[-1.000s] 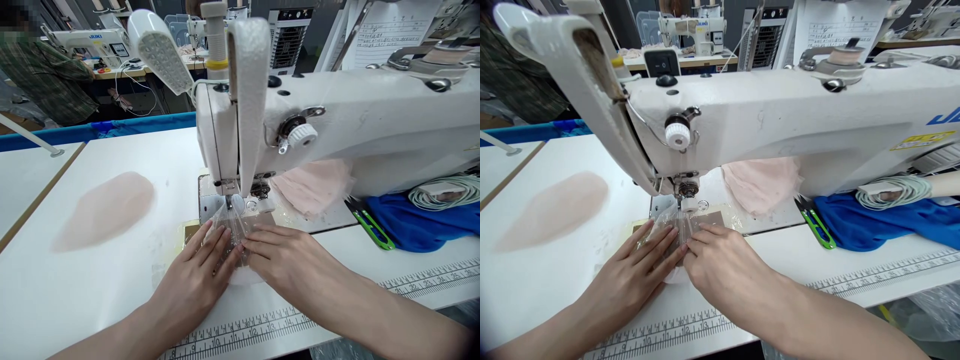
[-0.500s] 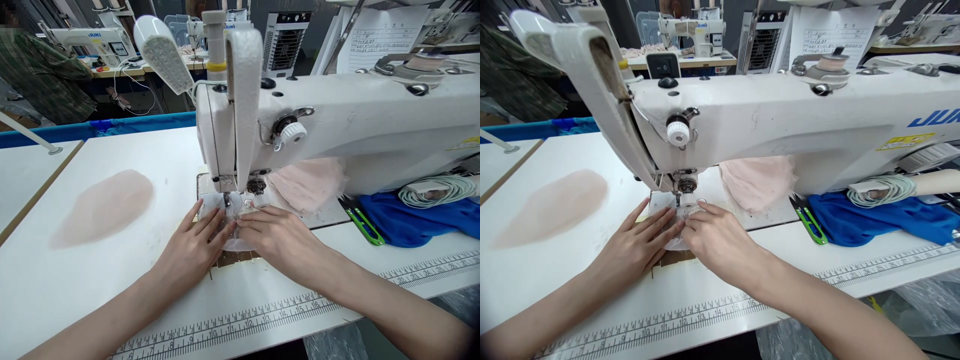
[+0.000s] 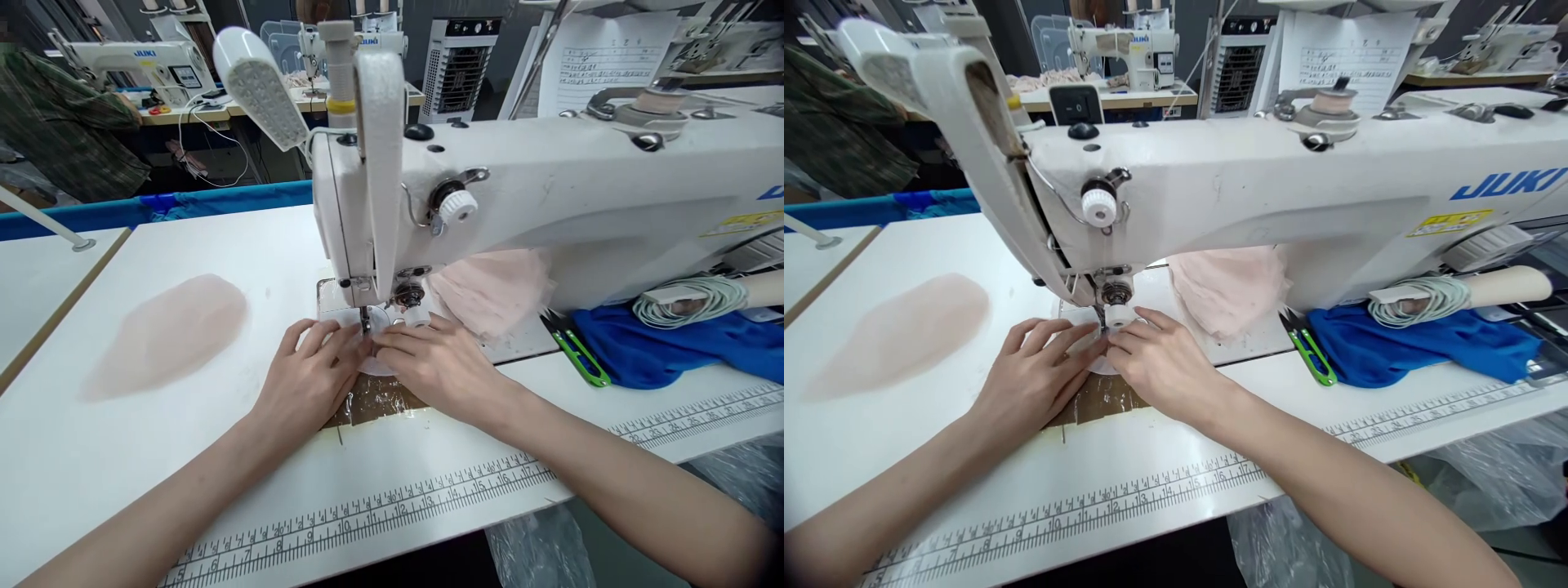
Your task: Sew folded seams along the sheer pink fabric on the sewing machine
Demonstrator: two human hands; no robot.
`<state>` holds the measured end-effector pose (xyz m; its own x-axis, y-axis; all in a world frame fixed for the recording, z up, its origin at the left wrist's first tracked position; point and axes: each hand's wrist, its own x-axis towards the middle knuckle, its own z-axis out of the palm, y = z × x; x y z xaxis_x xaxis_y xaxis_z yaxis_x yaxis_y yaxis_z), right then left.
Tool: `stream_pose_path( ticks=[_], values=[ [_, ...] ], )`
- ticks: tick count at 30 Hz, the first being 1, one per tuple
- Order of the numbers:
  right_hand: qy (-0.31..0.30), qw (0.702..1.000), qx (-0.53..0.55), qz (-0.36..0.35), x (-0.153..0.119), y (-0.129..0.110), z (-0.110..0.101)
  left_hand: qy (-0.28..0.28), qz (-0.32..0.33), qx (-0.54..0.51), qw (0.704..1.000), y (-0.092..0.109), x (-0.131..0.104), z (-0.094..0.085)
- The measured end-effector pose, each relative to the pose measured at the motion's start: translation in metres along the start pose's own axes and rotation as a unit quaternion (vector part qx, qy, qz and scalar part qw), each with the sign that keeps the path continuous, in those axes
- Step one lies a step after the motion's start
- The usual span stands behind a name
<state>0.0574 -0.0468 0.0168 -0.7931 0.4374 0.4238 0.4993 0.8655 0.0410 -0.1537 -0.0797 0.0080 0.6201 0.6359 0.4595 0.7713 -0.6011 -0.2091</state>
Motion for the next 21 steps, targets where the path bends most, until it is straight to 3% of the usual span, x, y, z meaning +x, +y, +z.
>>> stream_pose_path(
  ticks=[3, 6, 10, 16, 21],
  values=[
    [-0.004, 0.999, 0.036, 0.016, 0.001, 0.0, -0.003, 0.012, -0.002, -0.056, 0.998, 0.003, -0.001, -0.005],
    [-0.003, 0.996, 0.061, 0.07, 0.004, 0.001, -0.007, -0.038, -0.077, -0.171, 0.982, 0.001, 0.004, -0.011],
    [0.045, 0.99, 0.042, 0.129, 0.007, 0.003, -0.007, -0.105, -0.161, -0.271, 0.943, -0.008, 0.017, -0.015],
    [0.08, 0.988, 0.02, 0.131, 0.008, 0.002, -0.003, -0.15, -0.157, -0.346, 0.913, -0.02, 0.03, -0.015],
    [0.031, 0.99, 0.041, 0.129, 0.008, -0.002, -0.007, -0.145, -0.138, -0.351, 0.915, -0.019, 0.025, -0.013]
  ],
)
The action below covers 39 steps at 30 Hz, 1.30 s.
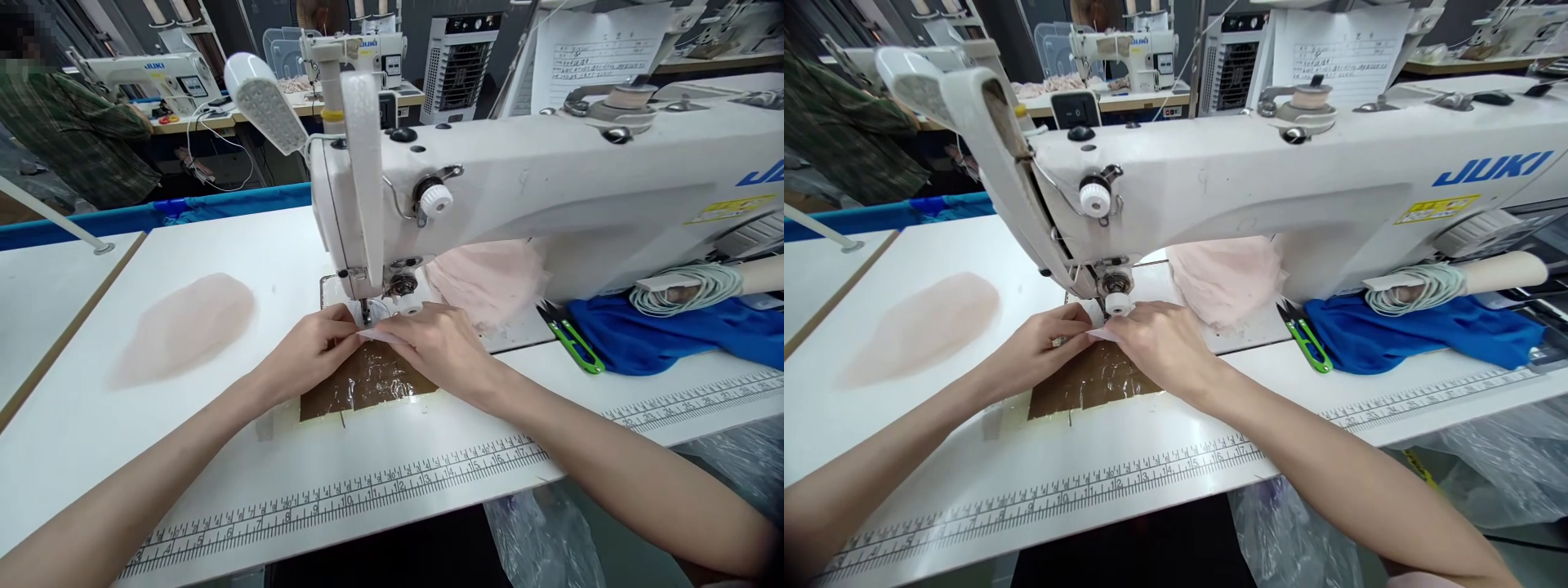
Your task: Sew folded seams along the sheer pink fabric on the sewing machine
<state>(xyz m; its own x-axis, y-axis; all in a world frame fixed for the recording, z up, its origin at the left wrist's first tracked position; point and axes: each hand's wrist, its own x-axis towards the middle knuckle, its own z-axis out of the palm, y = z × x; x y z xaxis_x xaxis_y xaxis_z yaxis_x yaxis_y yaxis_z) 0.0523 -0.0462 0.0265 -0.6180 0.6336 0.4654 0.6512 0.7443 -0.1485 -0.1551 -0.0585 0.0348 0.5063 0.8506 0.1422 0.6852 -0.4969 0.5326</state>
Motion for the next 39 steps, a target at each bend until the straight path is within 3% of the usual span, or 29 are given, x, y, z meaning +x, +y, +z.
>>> stream_pose_path(
  ticks=[3, 6, 10, 27, 36, 39],
  values=[
    [-0.036, 0.999, 0.025, -0.029, -0.003, -0.003, -0.002, 0.032, 0.073, 0.088, 0.993, -0.001, -0.009, 0.008],
    [-0.036, 0.996, 0.032, -0.079, -0.007, -0.004, -0.002, 0.087, 0.163, 0.236, 0.954, 0.002, -0.019, 0.017],
    [-0.035, 0.994, 0.026, -0.099, -0.012, -0.004, 0.003, 0.123, 0.19, 0.35, 0.909, 0.007, -0.027, 0.022],
    [-0.003, 0.995, 0.013, -0.102, -0.011, -0.001, 0.012, 0.099, 0.169, 0.303, 0.933, -0.005, -0.022, 0.022],
    [-0.02, 0.997, -0.009, -0.077, -0.004, 0.005, 0.016, 0.097, 0.133, 0.317, 0.934, -0.015, -0.014, 0.022],
    [-0.014, 0.996, -0.016, -0.092, -0.005, 0.006, 0.016, 0.109, 0.148, 0.331, 0.926, -0.013, -0.017, 0.023]
  ],
)
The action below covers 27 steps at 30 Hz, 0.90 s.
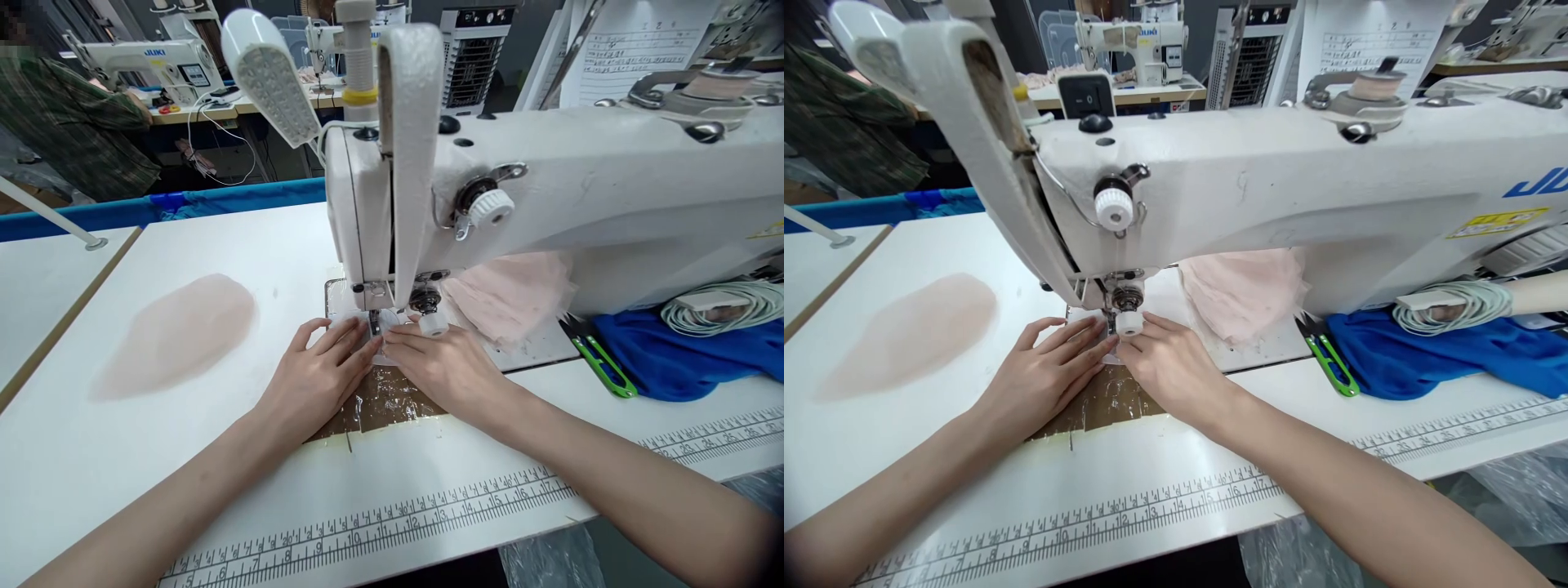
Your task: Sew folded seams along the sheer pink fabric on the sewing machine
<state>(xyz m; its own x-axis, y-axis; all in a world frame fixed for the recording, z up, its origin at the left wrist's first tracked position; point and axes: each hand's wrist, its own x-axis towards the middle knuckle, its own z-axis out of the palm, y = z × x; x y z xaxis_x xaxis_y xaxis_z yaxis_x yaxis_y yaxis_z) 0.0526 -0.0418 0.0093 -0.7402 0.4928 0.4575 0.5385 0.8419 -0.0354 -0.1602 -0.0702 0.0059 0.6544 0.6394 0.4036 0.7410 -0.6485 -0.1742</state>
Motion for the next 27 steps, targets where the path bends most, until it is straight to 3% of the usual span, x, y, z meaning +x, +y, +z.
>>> stream_pose_path(
  ticks=[6, 27],
  values=[
    [0.007, 0.999, -0.002, -0.035, -0.0056, 0.001, 0.0015, 0.042, 0.028, -0.002, 0.999, 0.0047, -0.0043, -0.003],
    [-0.006, 1.0, -0.019, -0.019, -0.0018, 0.0005, 0.0055, 0.041, 0.007, -0.024, 0.999, 0.0012, -0.0015, 0.0013]
  ],
)
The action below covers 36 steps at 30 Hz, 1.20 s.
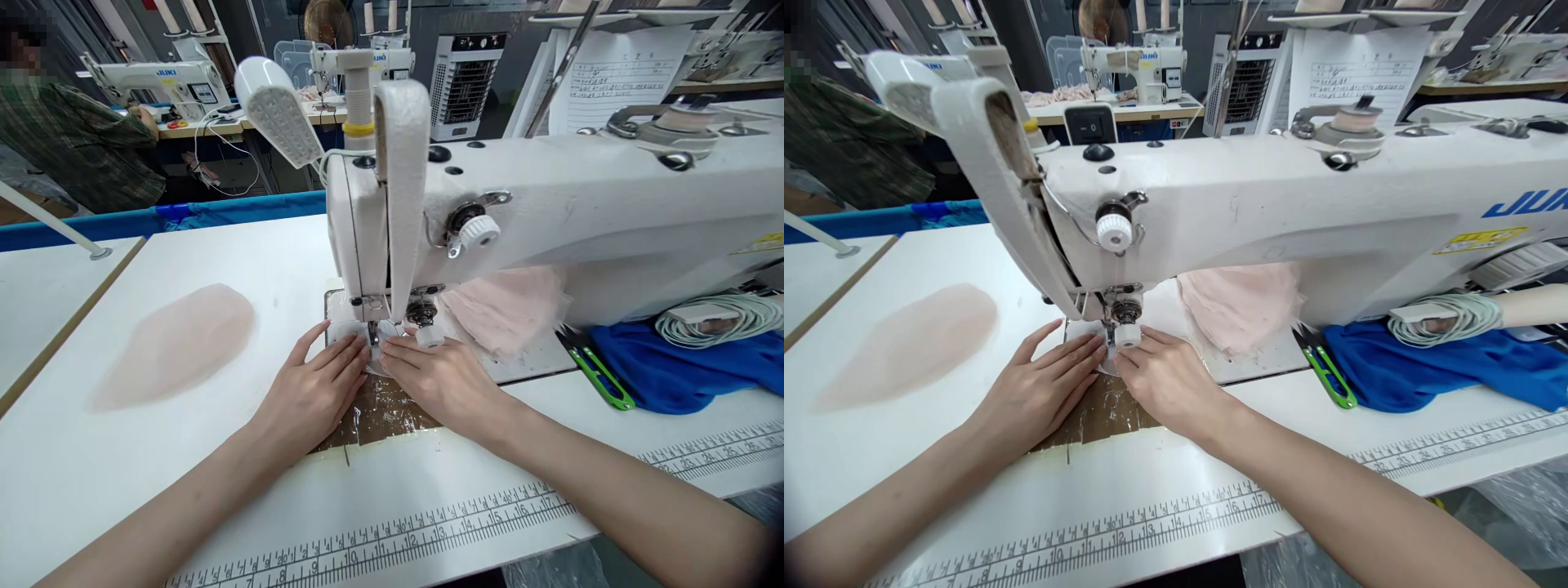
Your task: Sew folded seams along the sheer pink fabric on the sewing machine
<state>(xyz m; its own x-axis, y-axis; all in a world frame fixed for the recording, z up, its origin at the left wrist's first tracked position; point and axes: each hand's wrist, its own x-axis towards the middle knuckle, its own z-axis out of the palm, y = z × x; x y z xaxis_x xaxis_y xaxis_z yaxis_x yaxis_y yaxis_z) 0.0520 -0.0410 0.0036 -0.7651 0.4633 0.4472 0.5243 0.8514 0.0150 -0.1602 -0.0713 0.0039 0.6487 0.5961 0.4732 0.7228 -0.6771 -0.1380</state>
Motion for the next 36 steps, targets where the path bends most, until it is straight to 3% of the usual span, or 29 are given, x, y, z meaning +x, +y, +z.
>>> stream_pose_path(
  ticks=[24, 31, 36],
  values=[
    [-0.055, 0.998, -0.034, 0.021, 0.004, 0.001, -0.002, -0.031, -0.028, 0.002, 0.999, -0.002, -0.001, 0.003],
    [-0.042, 0.999, -0.016, 0.028, 0.005, 0.002, -0.003, -0.056, -0.088, 0.048, 0.993, 0.0, -0.002, -0.001],
    [-0.029, 0.999, 0.001, 0.041, 0.005, -0.004, -0.008, 0.015, 0.0, 0.065, 0.998, 0.005, 0.001, -0.011]
  ],
)
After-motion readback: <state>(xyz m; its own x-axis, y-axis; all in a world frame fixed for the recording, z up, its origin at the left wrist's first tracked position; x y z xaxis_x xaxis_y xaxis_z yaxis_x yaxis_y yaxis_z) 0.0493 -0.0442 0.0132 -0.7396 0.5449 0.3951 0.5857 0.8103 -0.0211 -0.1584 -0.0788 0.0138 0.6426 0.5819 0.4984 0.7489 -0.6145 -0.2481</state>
